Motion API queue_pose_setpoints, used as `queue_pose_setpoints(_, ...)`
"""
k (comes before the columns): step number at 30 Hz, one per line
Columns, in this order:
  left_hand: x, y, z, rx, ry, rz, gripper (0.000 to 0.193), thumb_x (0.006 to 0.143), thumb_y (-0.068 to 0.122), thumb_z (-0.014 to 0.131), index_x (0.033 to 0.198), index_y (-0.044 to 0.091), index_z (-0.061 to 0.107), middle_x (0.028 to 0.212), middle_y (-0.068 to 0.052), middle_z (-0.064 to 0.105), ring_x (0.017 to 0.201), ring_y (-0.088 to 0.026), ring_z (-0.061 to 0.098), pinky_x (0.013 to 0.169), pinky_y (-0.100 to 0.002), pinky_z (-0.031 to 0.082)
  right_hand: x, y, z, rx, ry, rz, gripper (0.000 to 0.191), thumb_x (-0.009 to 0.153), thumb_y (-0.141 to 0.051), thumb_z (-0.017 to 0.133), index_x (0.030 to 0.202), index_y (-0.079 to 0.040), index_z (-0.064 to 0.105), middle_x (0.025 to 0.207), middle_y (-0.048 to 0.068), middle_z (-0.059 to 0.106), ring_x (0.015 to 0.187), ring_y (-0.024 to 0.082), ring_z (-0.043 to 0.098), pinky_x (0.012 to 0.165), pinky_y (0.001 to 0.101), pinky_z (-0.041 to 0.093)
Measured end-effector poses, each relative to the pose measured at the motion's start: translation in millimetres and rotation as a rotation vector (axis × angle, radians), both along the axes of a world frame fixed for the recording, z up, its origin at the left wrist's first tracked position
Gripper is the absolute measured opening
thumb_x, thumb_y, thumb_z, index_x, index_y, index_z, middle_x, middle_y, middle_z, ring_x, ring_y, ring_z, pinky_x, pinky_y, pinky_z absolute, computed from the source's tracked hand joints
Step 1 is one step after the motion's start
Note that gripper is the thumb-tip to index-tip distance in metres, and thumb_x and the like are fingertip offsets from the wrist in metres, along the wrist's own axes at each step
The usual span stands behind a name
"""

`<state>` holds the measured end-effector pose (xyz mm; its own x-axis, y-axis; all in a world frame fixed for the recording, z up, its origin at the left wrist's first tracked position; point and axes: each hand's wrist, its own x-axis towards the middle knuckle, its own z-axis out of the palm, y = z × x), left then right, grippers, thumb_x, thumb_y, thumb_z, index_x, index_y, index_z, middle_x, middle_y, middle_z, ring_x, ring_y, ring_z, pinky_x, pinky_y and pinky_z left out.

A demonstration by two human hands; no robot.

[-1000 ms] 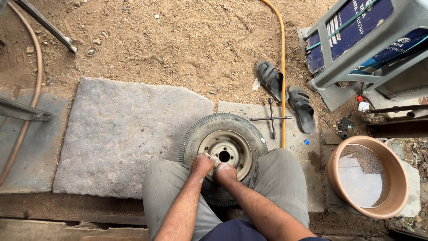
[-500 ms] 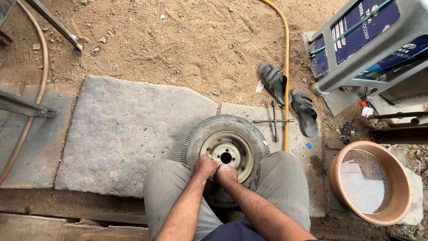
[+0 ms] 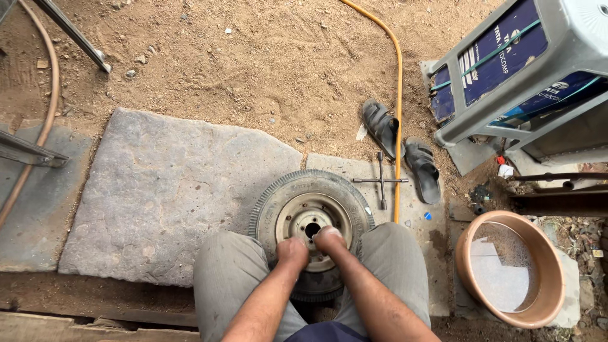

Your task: The person disassembles a small tire and rim by hand and using a metal rod, removing nuts and bolts from the center and prying at the hub.

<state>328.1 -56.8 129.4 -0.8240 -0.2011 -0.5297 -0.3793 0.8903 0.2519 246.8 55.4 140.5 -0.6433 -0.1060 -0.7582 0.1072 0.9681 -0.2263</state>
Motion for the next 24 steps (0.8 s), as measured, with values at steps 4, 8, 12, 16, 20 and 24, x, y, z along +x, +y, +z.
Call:
queue_pose_setpoints(4,3.4,5.3,-0.5,0.026,-0.028,-0.005,0.022,0.091,0.013,0.061,0.103,0.012,0.079,0.111,-0.014,0.075,0.108,-0.030,0.072,0.090,-0.042,0.058,-8.5,-0.5,9.7,-0.040,-0.007,-0.216,0.035,0.089,-0.036,0.069,0.108,-0.010,0.080,0.086,0.013,0.080,0.070,0.021,0.077,0.073,0.0365,0.060)
queue_pose_setpoints(8,3.6,11.6,0.4,0.034,0.039,0.050,0.022,0.091,0.011,0.061,0.099,0.013,0.081,0.109,-0.013,0.076,0.107,-0.029,0.072,0.091,-0.041,0.058,-6.3,3.4,11.8,-0.210,-0.022,-0.274,0.034,0.090,-0.037,0.073,0.109,-0.008,0.077,0.084,0.011,0.079,0.066,0.021,0.075,0.069,0.0388,0.062)
queue_pose_setpoints(12,4.3,13.5,5.7,0.045,0.018,0.036,0.021,0.092,0.013,0.060,0.098,0.013,0.080,0.109,-0.013,0.075,0.106,-0.029,0.073,0.090,-0.042,0.058,-4.4,9.1,7.1,-0.220,0.000,-0.229,0.035,0.091,-0.036,0.072,0.109,-0.007,0.078,0.084,0.011,0.079,0.064,0.020,0.075,0.067,0.0384,0.062)
queue_pose_setpoints(16,5.4,13.5,7.9,0.030,0.020,-0.022,0.019,0.088,0.012,0.063,0.098,0.012,0.079,0.110,-0.013,0.075,0.109,-0.029,0.071,0.092,-0.041,0.057,-4.9,9.3,9.6,-0.190,0.011,-0.199,0.037,0.091,-0.039,0.071,0.108,-0.006,0.079,0.082,0.011,0.079,0.064,0.020,0.075,0.068,0.0373,0.060)
queue_pose_setpoints(20,3.0,17.1,5.3,-0.015,0.064,-0.067,0.019,0.089,0.011,0.062,0.097,0.012,0.079,0.109,-0.013,0.076,0.108,-0.029,0.072,0.091,-0.041,0.058,-4.8,9.3,22.0,-0.163,0.017,-0.177,0.037,0.092,-0.038,0.070,0.110,-0.007,0.078,0.081,0.010,0.078,0.063,0.020,0.075,0.068,0.0378,0.061)
queue_pose_setpoints(24,5.4,21.6,-2.3,-0.069,0.196,0.001,0.023,0.093,0.017,0.057,0.090,0.014,0.079,0.102,-0.011,0.076,0.101,-0.029,0.072,0.084,-0.045,0.057,-5.4,10.6,24.8,-0.199,0.027,-0.211,0.043,0.091,-0.044,0.068,0.112,-0.007,0.077,0.087,0.012,0.078,0.072,0.023,0.075,0.073,0.0393,0.061)
